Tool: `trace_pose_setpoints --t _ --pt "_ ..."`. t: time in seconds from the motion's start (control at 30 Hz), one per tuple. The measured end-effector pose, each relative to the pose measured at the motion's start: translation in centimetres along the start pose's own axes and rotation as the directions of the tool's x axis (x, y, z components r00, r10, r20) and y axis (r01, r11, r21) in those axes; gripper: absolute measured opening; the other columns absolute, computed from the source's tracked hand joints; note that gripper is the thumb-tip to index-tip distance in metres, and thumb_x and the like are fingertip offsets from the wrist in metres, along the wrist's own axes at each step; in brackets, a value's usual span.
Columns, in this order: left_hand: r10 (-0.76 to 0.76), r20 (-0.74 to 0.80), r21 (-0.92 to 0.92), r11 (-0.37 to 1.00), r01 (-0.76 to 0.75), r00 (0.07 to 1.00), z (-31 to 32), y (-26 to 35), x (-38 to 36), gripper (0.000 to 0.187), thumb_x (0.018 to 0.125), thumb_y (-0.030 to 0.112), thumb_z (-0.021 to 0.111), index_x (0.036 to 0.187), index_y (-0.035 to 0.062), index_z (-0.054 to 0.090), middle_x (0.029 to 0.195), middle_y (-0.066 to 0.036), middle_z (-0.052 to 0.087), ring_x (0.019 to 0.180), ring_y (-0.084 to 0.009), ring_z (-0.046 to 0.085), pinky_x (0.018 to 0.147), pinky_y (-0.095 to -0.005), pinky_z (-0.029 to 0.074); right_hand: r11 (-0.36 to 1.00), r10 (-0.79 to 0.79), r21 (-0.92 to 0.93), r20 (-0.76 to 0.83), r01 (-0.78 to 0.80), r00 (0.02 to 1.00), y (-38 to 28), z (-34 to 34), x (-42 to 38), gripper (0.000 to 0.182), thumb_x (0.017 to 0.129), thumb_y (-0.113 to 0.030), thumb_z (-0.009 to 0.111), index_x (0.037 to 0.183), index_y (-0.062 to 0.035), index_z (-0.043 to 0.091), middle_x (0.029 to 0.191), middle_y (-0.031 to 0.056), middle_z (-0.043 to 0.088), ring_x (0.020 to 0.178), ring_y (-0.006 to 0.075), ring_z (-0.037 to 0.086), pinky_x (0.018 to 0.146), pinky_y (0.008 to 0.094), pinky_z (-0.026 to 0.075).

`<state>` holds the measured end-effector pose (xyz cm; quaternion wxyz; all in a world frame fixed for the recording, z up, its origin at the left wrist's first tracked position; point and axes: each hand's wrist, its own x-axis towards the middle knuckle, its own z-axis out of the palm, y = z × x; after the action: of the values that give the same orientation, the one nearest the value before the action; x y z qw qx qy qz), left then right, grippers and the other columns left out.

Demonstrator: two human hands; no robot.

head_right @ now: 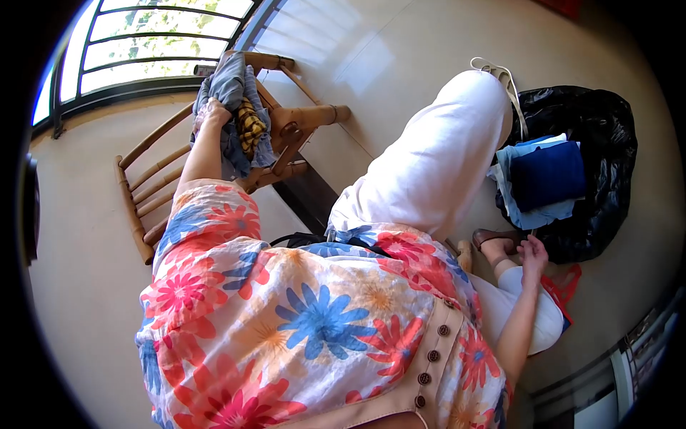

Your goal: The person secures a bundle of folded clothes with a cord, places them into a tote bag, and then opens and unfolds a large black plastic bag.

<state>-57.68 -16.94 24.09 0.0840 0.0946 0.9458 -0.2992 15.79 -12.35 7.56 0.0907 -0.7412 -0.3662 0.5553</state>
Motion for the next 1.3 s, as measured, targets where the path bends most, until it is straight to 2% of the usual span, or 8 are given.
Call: trace_pose_setpoints --t 0.4,0.47,0.63,0.83,0.93,1.07,1.13,1.3 --pt "0.037 -0.064 0.046 0.998 -0.034 0.997 0.7 -0.2 -0.2 0.037 0.074 0.016 0.057 0.11 0.0079 0.056 0.118 -0.013 0.052 0.109 -0.0289 0.05 0.088 -0.0509 0.039 0.995 0.059 -0.085 -0.019 -0.06 0.998 1.0 -1.7 0.0 0.024 0.084 -0.014 0.052 0.106 -0.0075 0.053 0.089 0.0009 0.062 0.072 0.0075 0.057 0.054 0.0188 0.04" --pt "0.135 -0.093 0.023 0.991 -0.133 0.986 0.6 -3.0 1.6 0.037 0.071 0.019 0.057 0.105 0.0056 0.058 0.111 -0.016 0.055 0.104 -0.0269 0.053 0.086 -0.0356 0.044 0.995 0.059 -0.077 -0.007 -0.06 0.998 0.8 -1.7 0.3 0.024 0.084 -0.014 0.052 0.106 -0.0073 0.053 0.089 0.0011 0.061 0.072 0.0075 0.057 0.053 0.0185 0.04" --pt "-0.012 -0.159 -0.096 0.995 -0.003 0.987 -1.7 -11.8 5.9 0.054 0.065 0.04 0.066 0.107 0.0076 0.058 0.11 -0.016 0.055 0.103 -0.0286 0.053 0.086 -0.0361 0.044 0.998 -0.017 -0.052 0.054 0.019 0.998 0.2 -0.9 1.5 0.024 0.083 -0.012 0.052 0.107 -0.0062 0.052 0.09 0.0018 0.061 0.071 0.0075 0.057 0.052 0.0178 0.039" --pt "-0.09 -0.23 -0.214 0.976 0.04 0.969 -3.1 -19.0 7.6 0.061 0.069 0.054 0.051 0.104 0.0043 0.059 0.109 -0.02 0.055 0.106 -0.0325 0.049 0.088 -0.0374 0.04 0.999 0.014 -0.045 0.069 -0.011 0.998 -0.8 0.0 2.4 0.026 0.083 -0.011 0.051 0.109 -0.0051 0.052 0.091 0.0027 0.06 0.071 0.0077 0.057 0.052 0.0179 0.04" --pt "-0.051 -0.315 -0.127 0.992 0.011 0.948 -2.8 -17.6 7.0 0.047 0.067 0.04 0.06 0.098 0.0047 0.062 0.1 -0.019 0.059 0.098 -0.031 0.055 0.084 -0.0366 0.042 0.998 -0.028 -0.06 0.077 0.033 0.997 -0.1 -0.4 3.5 0.026 0.084 -0.012 0.051 0.109 -0.0051 0.052 0.091 0.0026 0.06 0.071 0.0078 0.057 0.052 0.0181 0.04" --pt "0.072 -0.216 -0.128 0.987 -0.102 0.974 -0.7 -14.1 8.2 0.045 0.066 0.029 0.06 0.103 0.0041 0.059 0.107 -0.019 0.056 0.101 -0.0313 0.053 0.087 -0.0375 0.042 1.0 -0.02 0.002 0.052 0.02 0.998 -1.3 -0.3 1.8 0.025 0.084 -0.012 0.051 0.108 -0.0055 0.052 0.09 0.0024 0.06 0.071 0.0076 0.057 0.052 0.018 0.04" --pt "-0.002 -0.179 -0.155 0.988 -0.026 0.984 -0.6 -9.9 5.5 0.043 0.068 0.025 0.06 0.106 0.0045 0.058 0.111 -0.016 0.055 0.104 -0.029 0.052 0.087 -0.0366 0.043 1.0 0.004 0.011 0.035 -0.004 0.999 -1.7 -0.2 1.2 0.025 0.084 -0.012 0.051 0.108 -0.0057 0.052 0.09 0.0023 0.06 0.071 0.0076 0.057 0.052 0.018 0.04" --pt "-0.003 -0.056 -0.095 0.996 -0.002 0.998 -0.9 -0.4 0.7 0.051 0.073 0.03 0.06 0.116 0.005 0.05 0.122 -0.011 0.048 0.114 -0.0306 0.045 0.09 -0.0512 0.036 1.0 0.001 0.017 0.035 -0.001 0.999 -1.2 -0.3 1.0 0.024 0.084 -0.012 0.052 0.107 -0.0057 0.052 0.09 0.0021 0.06 0.071 0.0076 0.057 0.053 0.0179 0.04"
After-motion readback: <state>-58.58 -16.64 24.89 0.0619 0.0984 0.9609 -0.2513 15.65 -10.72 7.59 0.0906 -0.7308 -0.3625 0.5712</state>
